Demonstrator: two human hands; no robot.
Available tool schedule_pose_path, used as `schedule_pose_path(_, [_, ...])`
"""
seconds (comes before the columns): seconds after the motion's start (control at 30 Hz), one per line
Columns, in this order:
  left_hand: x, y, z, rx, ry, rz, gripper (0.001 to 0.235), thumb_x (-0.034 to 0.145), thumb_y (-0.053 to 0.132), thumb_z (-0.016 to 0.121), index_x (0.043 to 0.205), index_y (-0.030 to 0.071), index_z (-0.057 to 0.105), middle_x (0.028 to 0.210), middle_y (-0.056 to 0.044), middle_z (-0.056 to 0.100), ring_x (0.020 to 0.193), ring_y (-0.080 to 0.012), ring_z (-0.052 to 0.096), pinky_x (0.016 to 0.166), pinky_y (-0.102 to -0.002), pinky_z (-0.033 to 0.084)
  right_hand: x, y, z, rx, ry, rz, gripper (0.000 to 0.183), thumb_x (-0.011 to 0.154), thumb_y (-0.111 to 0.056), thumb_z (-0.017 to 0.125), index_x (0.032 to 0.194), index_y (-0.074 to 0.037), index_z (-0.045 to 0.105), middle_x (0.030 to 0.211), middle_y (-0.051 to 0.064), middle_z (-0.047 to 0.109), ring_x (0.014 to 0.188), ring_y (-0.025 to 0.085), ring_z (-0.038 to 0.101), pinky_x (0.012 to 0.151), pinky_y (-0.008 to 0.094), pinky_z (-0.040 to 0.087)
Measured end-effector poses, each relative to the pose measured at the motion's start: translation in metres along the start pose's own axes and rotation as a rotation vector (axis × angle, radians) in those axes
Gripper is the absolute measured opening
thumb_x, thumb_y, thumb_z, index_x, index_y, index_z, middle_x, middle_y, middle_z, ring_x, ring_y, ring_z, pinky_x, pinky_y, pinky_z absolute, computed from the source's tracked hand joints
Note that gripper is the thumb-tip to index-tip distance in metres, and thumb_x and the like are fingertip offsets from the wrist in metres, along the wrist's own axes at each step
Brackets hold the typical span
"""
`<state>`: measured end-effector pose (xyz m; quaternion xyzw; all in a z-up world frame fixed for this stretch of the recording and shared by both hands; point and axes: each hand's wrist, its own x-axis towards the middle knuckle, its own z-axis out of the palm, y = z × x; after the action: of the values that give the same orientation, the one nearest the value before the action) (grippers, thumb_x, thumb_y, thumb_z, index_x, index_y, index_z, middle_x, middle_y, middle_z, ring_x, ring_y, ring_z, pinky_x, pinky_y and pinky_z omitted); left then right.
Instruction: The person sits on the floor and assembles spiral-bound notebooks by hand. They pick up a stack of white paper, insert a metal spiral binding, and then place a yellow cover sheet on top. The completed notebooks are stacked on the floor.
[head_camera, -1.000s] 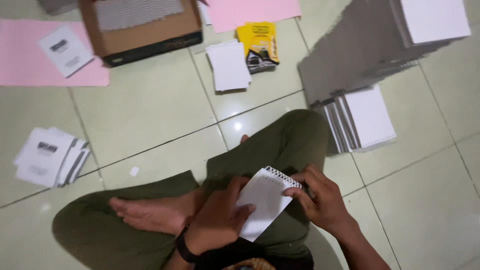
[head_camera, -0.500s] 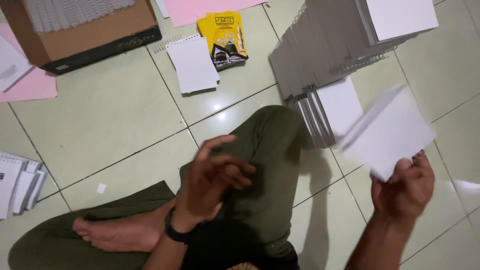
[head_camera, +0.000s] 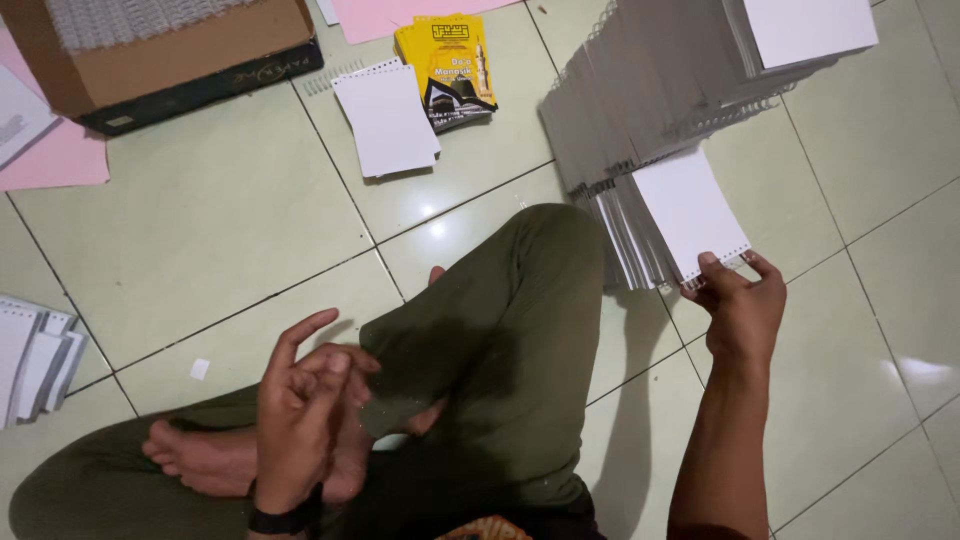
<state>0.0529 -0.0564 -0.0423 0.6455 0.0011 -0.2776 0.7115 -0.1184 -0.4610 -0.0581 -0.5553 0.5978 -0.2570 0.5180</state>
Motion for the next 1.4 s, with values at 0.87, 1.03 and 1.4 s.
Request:
schedule_pose_path(0.87, [-0.028,-0.010,-0.055,0.003,0.122,0.026,0.048,0.100,0.014,0.058,0.145,0.000,0.050,0.088,-0.021,0.073,0.062,-0.0181,0.056,0.068,-0.029,0.049,-0.032,0.038,0.002,0.113,0.136,-0.171,0.036,0.100,-0.005,0.054,0.134,-0.004,0.042,0.101,0.011,0.070,0.087,0.019,0.070,0.082,0.029,0.063])
schedule_pose_path(1.03, [-0.029,-0.012,-0.054,-0.016,0.095,0.039,0.049,0.100,0.015,0.058,0.145,0.000,0.048,0.088,-0.020,0.073,0.063,-0.0168,0.056,0.068,-0.028,0.049,-0.035,0.028,0.001,0.203,0.148,-0.059,0.037,0.100,-0.002,0.056,0.135,-0.002,0.047,0.105,0.010,0.072,0.095,0.021,0.074,0.090,0.032,0.065])
schedule_pose_path(1.4, [-0.030,-0.015,-0.052,-0.029,0.104,0.037,0.048,0.100,0.012,0.058,0.145,-0.001,0.049,0.088,-0.020,0.073,0.064,-0.0173,0.057,0.069,-0.029,0.050,-0.052,0.008,0.006,0.487,0.198,0.102,0.055,0.083,0.007,0.070,0.135,0.009,0.053,0.102,0.016,0.070,0.083,0.025,0.071,0.092,0.039,0.067])
